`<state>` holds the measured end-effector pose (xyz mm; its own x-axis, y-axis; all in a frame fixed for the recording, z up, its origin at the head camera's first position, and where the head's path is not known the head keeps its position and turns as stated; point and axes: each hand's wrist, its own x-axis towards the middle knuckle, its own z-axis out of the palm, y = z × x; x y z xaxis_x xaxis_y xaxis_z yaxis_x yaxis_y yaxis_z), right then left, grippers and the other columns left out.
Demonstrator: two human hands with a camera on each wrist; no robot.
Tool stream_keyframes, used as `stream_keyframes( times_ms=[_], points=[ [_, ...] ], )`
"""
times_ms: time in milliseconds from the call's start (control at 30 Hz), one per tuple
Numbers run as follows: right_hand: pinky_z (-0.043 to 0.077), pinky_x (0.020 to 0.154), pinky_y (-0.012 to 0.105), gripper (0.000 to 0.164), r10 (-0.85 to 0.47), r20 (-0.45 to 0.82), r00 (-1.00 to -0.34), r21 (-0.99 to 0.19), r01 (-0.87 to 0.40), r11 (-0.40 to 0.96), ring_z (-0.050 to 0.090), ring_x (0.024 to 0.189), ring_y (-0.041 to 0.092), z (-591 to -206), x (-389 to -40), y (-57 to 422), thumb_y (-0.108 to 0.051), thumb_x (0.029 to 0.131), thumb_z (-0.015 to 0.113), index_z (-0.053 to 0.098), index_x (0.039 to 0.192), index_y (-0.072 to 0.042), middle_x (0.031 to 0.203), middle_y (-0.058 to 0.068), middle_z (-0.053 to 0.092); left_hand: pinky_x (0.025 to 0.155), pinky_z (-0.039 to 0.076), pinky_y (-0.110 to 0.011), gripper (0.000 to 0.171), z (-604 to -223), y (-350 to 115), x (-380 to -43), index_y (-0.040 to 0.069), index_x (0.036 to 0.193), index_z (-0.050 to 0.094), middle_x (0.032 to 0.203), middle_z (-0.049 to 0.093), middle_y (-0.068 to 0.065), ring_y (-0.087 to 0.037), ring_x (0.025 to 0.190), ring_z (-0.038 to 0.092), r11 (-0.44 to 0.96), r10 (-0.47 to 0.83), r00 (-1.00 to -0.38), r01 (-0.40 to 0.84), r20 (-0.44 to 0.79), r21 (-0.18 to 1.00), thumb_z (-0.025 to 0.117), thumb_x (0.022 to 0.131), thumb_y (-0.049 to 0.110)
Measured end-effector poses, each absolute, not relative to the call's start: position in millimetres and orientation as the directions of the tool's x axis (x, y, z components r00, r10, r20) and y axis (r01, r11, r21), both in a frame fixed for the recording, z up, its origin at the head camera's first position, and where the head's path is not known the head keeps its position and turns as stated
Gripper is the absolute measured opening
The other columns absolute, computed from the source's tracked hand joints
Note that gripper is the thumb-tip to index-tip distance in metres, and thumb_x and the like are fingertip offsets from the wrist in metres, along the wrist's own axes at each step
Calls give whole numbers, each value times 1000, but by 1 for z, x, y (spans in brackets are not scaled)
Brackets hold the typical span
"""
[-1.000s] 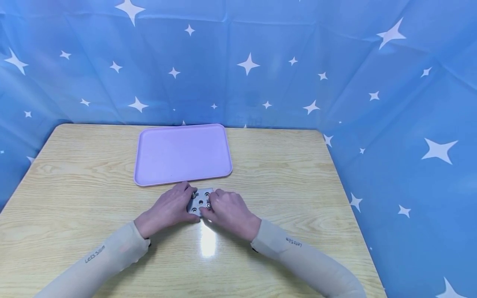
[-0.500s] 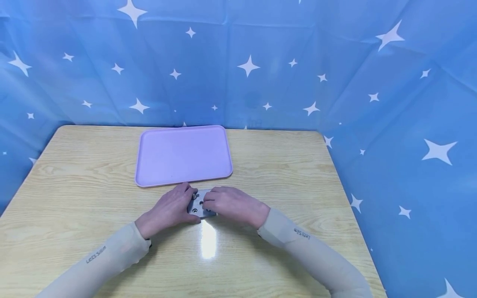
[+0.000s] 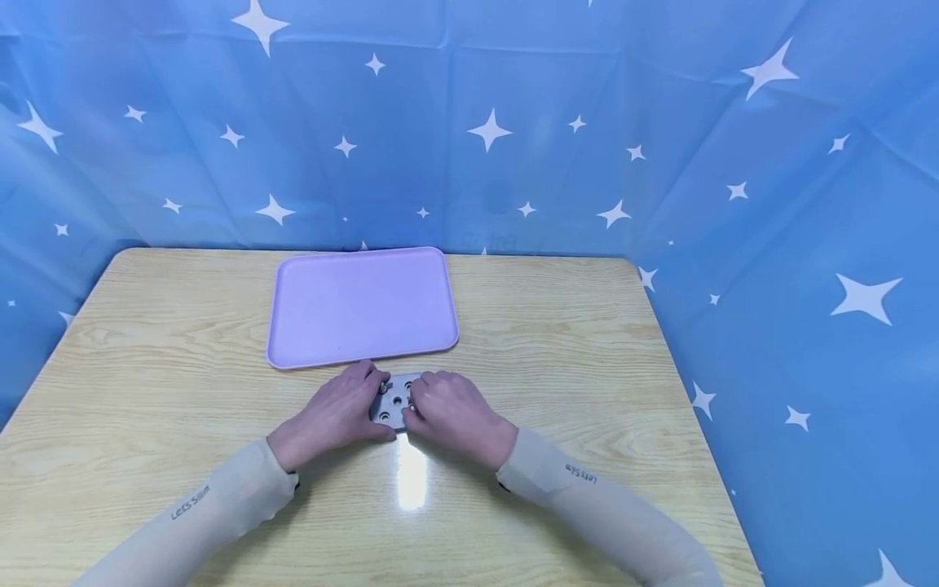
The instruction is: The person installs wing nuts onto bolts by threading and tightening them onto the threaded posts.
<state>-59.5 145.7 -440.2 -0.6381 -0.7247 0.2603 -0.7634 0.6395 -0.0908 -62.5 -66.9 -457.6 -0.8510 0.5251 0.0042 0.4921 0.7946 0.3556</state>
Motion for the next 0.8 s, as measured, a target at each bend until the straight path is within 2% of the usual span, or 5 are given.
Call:
stream_keyframes(
  times_ms=[200,367,567,667,800],
  points=[
    [37,49,24,25,-643,301,-704,-87,-691,717,44,55,10,-448,-52,142,-26,88,76,61,75,-12,66,-5,51,72,50,-37,81,-458,-67,-62,-5,121,64,100,55,-10,-22,86,52,792,526,-850,491,3,361,97,64,43],
    [50,63,30,49,-682,204,-702,-35,-702,712,59,72,15,-434,-55,149,-56,90,73,67,94,-8,83,1,65,69,50,-37,81,-459,-67,-62,-6,120,64,99,55,-10,-22,85,52,789,528,-849,499,20,358,97,65,44],
    [49,101,38,40,-885,85,-458,9,-888,460,59,123,19,-411,-70,161,-24,91,81,68,128,-15,129,-2,67,70,50,-38,78,-457,-68,-62,-5,118,64,98,55,-10,-23,85,52,788,529,-848,497,14,363,97,65,43],
    [49,101,35,29,-936,64,-346,61,-935,350,60,122,15,-409,-73,160,-10,95,74,72,121,-20,126,-7,69,70,50,-38,77,-456,-68,-62,-4,118,64,99,55,-10,-23,86,52,790,526,-851,491,6,369,97,65,42],
    [51,92,32,20,-940,58,-335,96,-936,339,62,110,14,-413,-73,157,-9,93,74,75,109,-21,112,-8,71,70,49,-37,77,-456,-68,-63,-4,118,64,99,55,-10,-23,85,52,789,527,-850,490,-1,370,97,65,42]
  ],
)
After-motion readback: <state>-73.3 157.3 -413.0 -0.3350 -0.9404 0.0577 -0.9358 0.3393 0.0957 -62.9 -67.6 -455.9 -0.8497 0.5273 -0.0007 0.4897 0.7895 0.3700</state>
